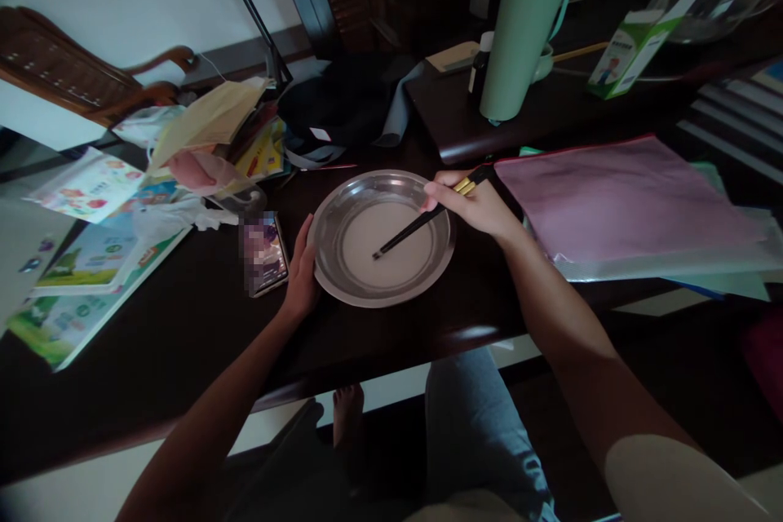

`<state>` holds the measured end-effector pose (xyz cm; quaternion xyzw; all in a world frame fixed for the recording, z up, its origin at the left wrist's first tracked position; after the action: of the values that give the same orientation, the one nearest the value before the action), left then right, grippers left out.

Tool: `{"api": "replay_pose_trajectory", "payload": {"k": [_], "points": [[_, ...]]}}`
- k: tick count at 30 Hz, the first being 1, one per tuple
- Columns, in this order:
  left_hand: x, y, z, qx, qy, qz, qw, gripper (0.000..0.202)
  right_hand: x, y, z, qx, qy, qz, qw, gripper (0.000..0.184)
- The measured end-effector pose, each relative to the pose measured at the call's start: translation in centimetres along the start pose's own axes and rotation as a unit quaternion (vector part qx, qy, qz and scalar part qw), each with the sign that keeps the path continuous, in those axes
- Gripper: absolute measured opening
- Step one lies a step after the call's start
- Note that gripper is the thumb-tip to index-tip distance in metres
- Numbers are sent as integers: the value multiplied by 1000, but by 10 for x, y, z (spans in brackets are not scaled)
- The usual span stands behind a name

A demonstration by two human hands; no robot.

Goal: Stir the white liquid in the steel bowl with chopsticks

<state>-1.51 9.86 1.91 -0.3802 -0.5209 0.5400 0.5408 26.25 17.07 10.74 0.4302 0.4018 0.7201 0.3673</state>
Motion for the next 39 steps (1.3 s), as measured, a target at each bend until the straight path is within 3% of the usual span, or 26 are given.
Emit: {"api": "replay_pose_trajectory", "payload": {"k": [2, 7, 13, 19, 25, 31, 36, 39], "points": [[0, -1, 0, -4, 0, 1, 1000, 59, 0, 1, -1, -12, 0, 5, 1000, 34], [-1, -4, 1, 9, -5, 5, 1000, 58, 0, -1, 23, 19, -92, 13, 995, 42], [0, 0, 0, -5, -3, 6, 1000, 61, 0, 2, -6, 4, 18, 8, 1000, 35], [0, -2, 1, 5, -8, 11, 1000, 60, 1, 0, 21, 4, -95, 12, 995, 43], [-1, -3, 1, -4, -7, 7, 1000, 58, -1, 4, -4, -6, 12, 11, 1000, 35], [0, -4, 1, 7, -8, 4, 1000, 60, 0, 1, 22, 8, -95, 17, 995, 43], [0, -4, 1, 6, -7, 5, 1000, 60, 0, 4, -2, 6, 1, 10, 1000, 39], [0, -3, 1, 6, -6, 10, 1000, 61, 1, 6, 1, -18, -15, 20, 1000, 35]]}}
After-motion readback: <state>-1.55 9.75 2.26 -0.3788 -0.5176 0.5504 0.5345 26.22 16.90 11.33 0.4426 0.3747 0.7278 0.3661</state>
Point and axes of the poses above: each hand's wrist, its own x-axis towards the middle knuckle, its own z-axis out of the back of the hand, y = z × x, the point moved 10 cm from there along x, towards the middle knuckle, and after that the axes turned 3 degrees about -x, right-handed, at the moved point
